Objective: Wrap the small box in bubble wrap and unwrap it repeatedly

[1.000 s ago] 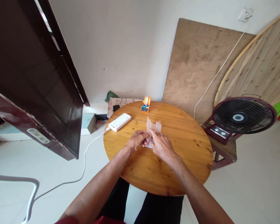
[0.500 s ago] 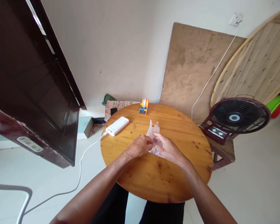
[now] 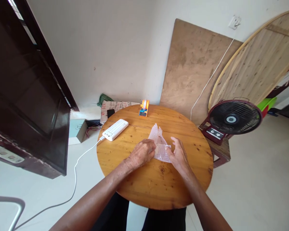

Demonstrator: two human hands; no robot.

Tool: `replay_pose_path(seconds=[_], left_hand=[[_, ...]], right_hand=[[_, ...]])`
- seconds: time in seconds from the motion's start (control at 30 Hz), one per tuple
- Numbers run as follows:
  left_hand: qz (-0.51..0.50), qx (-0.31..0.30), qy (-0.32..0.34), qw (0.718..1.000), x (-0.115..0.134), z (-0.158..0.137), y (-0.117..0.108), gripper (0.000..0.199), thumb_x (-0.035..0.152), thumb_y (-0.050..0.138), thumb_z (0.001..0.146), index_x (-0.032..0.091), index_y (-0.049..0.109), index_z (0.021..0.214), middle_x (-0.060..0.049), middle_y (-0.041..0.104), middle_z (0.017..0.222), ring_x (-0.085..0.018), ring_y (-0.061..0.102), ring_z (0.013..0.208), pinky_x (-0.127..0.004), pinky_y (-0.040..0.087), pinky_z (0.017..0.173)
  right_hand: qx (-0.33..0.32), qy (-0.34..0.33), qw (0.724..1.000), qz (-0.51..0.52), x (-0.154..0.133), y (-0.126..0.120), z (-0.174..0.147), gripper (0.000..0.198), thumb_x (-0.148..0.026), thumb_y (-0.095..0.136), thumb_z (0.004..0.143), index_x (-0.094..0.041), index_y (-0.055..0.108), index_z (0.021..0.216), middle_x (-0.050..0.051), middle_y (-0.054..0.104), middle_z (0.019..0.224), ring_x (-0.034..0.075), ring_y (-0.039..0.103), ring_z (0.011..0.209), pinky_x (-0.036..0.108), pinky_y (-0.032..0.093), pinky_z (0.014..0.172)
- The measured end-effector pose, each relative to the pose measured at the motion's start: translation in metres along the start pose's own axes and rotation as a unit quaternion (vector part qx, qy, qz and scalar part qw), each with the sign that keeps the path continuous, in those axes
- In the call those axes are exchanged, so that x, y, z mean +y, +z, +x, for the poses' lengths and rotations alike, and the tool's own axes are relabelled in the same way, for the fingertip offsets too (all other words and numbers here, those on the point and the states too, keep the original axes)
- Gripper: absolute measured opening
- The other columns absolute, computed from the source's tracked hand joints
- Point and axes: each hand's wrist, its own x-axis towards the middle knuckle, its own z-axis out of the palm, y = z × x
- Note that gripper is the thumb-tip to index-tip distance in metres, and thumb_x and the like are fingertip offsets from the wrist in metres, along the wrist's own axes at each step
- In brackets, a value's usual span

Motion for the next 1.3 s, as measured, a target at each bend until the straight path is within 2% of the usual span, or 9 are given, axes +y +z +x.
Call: replay_pose_path(seconds=[0.1, 0.23, 0.33, 0.43, 0.5, 0.6, 0.8, 1.03, 1.3], left_hand=[[0.006, -0.015, 0.013, 1.000, 0.001, 0.002, -0.004, 0.012, 0.015, 0.053, 0.079, 0.019, 0.064, 0.085, -0.008, 0.067, 0.099, -0.022, 0.060, 0.101, -0.030, 0.045, 0.091], [0.040, -0.029, 0.051, 0.997, 0.007, 0.005, -0.012, 0.011, 0.013, 0.051, 0.078, 0.019, 0.061, 0.079, -0.006, 0.068, 0.089, -0.022, 0.059, 0.093, -0.031, 0.043, 0.087], [0.068, -0.035, 0.062, 0.995, 0.012, 0.005, -0.017, 0.012, 0.012, 0.050, 0.078, 0.020, 0.058, 0.075, -0.005, 0.067, 0.084, -0.022, 0.056, 0.092, -0.032, 0.041, 0.085], [0.075, -0.045, 0.065, 0.994, 0.014, 0.005, -0.020, 0.012, 0.012, 0.050, 0.078, 0.020, 0.058, 0.075, -0.005, 0.066, 0.080, -0.022, 0.054, 0.091, -0.032, 0.040, 0.083], [0.078, -0.050, 0.064, 0.994, 0.014, 0.006, -0.021, 0.012, 0.012, 0.051, 0.077, 0.020, 0.059, 0.075, -0.005, 0.065, 0.079, -0.023, 0.054, 0.090, -0.032, 0.040, 0.082], [0.081, -0.060, 0.068, 0.993, 0.014, 0.008, -0.022, 0.012, 0.011, 0.051, 0.074, 0.019, 0.059, 0.073, -0.006, 0.065, 0.077, -0.024, 0.054, 0.089, -0.033, 0.040, 0.080], [0.081, -0.068, 0.079, 0.991, 0.014, 0.013, -0.022, 0.015, 0.009, 0.051, 0.071, 0.019, 0.061, 0.074, -0.007, 0.067, 0.078, -0.025, 0.057, 0.088, -0.033, 0.042, 0.079], [0.044, -0.068, 0.075, 0.994, 0.008, 0.013, -0.019, 0.014, 0.012, 0.052, 0.074, 0.020, 0.063, 0.074, -0.005, 0.067, 0.075, -0.023, 0.056, 0.085, -0.029, 0.042, 0.073], [-0.028, -0.057, 0.074, 0.995, 0.004, 0.010, -0.020, 0.007, 0.020, 0.058, 0.079, 0.020, 0.064, 0.077, -0.003, 0.069, 0.081, -0.020, 0.058, 0.085, -0.028, 0.043, 0.081]], right_hand=[[-0.038, 0.078, 0.996, 0.016, 0.003, 0.003, 0.001, 0.062, -0.037, 0.050, 0.082, -0.016, 0.035, 0.138, 0.015, 0.056, 0.127, 0.023, 0.062, 0.094, 0.037, 0.048, 0.081], [-0.095, 0.129, 0.987, 0.031, -0.002, 0.005, 0.004, 0.067, -0.038, 0.052, 0.080, -0.012, 0.034, 0.140, 0.005, 0.069, 0.091, 0.019, 0.063, 0.077, 0.031, 0.047, 0.074], [-0.081, 0.128, 0.988, 0.033, -0.006, 0.008, 0.006, 0.061, -0.034, 0.052, 0.078, -0.012, 0.041, 0.135, -0.001, 0.065, 0.070, 0.017, 0.059, 0.065, 0.028, 0.044, 0.064], [-0.037, 0.130, 0.989, 0.062, -0.007, 0.011, 0.004, 0.053, -0.034, 0.052, 0.076, -0.015, 0.050, 0.125, -0.005, 0.056, 0.060, 0.015, 0.052, 0.055, 0.026, 0.039, 0.055], [-0.016, 0.145, 0.981, 0.130, -0.006, 0.013, 0.002, 0.046, -0.034, 0.054, 0.073, -0.017, 0.055, 0.116, -0.006, 0.054, 0.057, 0.014, 0.047, 0.051, 0.025, 0.036, 0.050], [-0.006, 0.177, 0.954, 0.242, -0.007, 0.016, 0.001, 0.040, -0.035, 0.057, 0.070, -0.020, 0.056, 0.106, -0.007, 0.055, 0.057, 0.013, 0.046, 0.048, 0.023, 0.035, 0.047], [-0.014, 0.215, 0.917, 0.334, -0.025, 0.022, 0.008, 0.040, -0.035, 0.057, 0.067, -0.019, 0.053, 0.103, -0.005, 0.059, 0.062, 0.014, 0.053, 0.051, 0.025, 0.042, 0.048], [-0.014, 0.215, 0.899, 0.381, -0.044, 0.027, 0.015, 0.052, -0.039, 0.064, 0.064, -0.018, 0.050, 0.110, -0.007, 0.055, 0.057, 0.013, 0.050, 0.047, 0.024, 0.040, 0.046], [-0.033, 0.229, 0.897, 0.376, -0.051, 0.026, 0.019, 0.051, -0.033, 0.064, 0.067, -0.017, 0.049, 0.113, -0.008, 0.054, 0.052, 0.012, 0.049, 0.042, 0.022, 0.038, 0.038]])
